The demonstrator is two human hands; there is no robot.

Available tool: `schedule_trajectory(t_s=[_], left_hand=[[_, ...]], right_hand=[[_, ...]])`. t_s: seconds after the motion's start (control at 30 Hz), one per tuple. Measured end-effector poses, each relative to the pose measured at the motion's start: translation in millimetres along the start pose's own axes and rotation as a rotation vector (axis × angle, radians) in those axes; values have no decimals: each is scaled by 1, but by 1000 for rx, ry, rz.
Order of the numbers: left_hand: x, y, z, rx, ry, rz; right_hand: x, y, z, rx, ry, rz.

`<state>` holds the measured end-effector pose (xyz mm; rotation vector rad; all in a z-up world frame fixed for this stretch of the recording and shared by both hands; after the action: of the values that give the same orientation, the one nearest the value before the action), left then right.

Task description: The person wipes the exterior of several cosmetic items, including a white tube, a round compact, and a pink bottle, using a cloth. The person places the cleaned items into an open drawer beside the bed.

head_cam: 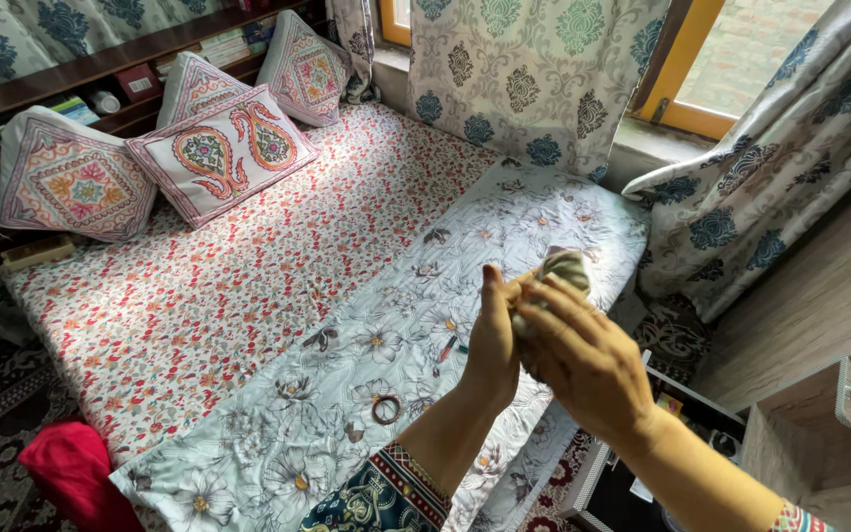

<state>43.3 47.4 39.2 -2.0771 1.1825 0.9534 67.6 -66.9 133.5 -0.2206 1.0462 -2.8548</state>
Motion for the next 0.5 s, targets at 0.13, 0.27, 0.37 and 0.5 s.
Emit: schedule_trajectory(t_s=[0.13,0.27,0.37,0.5], left_hand=[[12,-5,-3,-4,-40,32],[16,-10,-17,86,-181,-83],[20,-17,-17,29,-38,-57],[20,-17,-16,81,216,-54]], right_hand=[[-16,3,9,-24,-4,46],[-49,-4,28,-134,59,-141],[-41,3,20,-147,31,-140],[-5,31,0,8,-143,15]])
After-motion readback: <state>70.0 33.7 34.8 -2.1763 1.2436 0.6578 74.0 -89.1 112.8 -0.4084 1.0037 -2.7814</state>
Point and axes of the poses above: each hand's wrist, its own y-axis away from the middle knuckle, its own z-axis out of the back of the hand, x = y × z, the point moved 6 cm from there along -y, towards the middle knuckle, and after that the axes turned 11 degrees about x, right-handed, at the moved point
